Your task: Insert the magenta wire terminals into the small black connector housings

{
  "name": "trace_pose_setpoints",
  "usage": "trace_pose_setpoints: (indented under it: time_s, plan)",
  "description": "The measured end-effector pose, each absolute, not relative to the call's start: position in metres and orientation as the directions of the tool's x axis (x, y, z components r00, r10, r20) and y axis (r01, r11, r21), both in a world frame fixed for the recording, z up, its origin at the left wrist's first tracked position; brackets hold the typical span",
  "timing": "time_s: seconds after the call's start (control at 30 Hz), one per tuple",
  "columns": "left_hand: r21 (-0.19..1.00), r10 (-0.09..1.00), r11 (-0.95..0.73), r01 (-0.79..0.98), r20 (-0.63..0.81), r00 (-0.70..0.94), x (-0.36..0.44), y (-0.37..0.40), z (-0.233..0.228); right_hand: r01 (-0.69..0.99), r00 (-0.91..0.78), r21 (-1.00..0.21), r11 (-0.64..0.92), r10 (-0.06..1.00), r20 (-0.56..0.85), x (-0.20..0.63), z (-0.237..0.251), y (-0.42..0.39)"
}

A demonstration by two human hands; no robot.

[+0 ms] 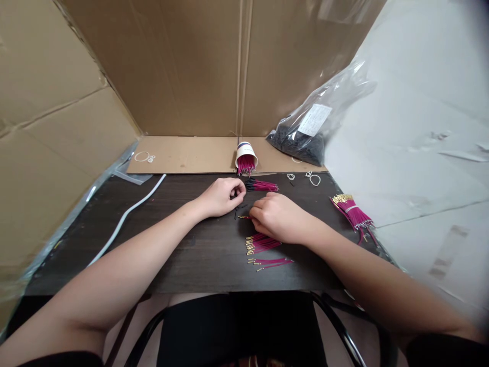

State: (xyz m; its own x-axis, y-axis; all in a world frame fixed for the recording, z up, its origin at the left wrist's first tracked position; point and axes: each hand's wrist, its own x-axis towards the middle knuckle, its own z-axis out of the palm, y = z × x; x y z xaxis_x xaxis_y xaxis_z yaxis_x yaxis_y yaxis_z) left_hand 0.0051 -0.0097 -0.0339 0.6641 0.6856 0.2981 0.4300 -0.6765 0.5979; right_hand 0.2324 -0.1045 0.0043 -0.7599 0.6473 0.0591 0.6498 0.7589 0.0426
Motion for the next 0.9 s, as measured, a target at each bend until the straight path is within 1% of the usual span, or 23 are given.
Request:
trace_pose_setpoints:
  time_s: [0.2,0.43,0.5,0.67,0.9]
  plan:
    - [0.604,0.700,-0.664,0.441,0.295,0.650,0.0065,-0.0111,-0.0333,0.649,-0.761,0.041,0.760,0.648,0.043,0.2315,0.0037,-0.1038]
    - [0.649,0.747,-0.613,0.450,0.289,0.599,0.0080,-0.0126,-0.0335,0.635,-0.772,0.057,0.771,0.629,0.088,0.2328,-0.0011,-0.1015]
    - [0.667,0.759,-0.595,0.448,0.283,0.586,0.0081,-0.0122,-0.0338,0.643,-0.765,0.041,0.765,0.639,0.088,0.2335,0.0000,-0.1017]
    - [0.677,0.769,-0.582,0.451,0.276,0.577,0.0081,-0.0108,-0.0350,0.671,-0.739,-0.044,0.740,0.673,0.039,0.2367,0.0060,-0.1036]
    - [0.670,0.767,-0.583,0.460,0.267,0.583,0.0085,-0.0120,-0.0336,0.669,-0.741,-0.067,0.740,0.671,0.016,0.2401,0.0055,-0.1044]
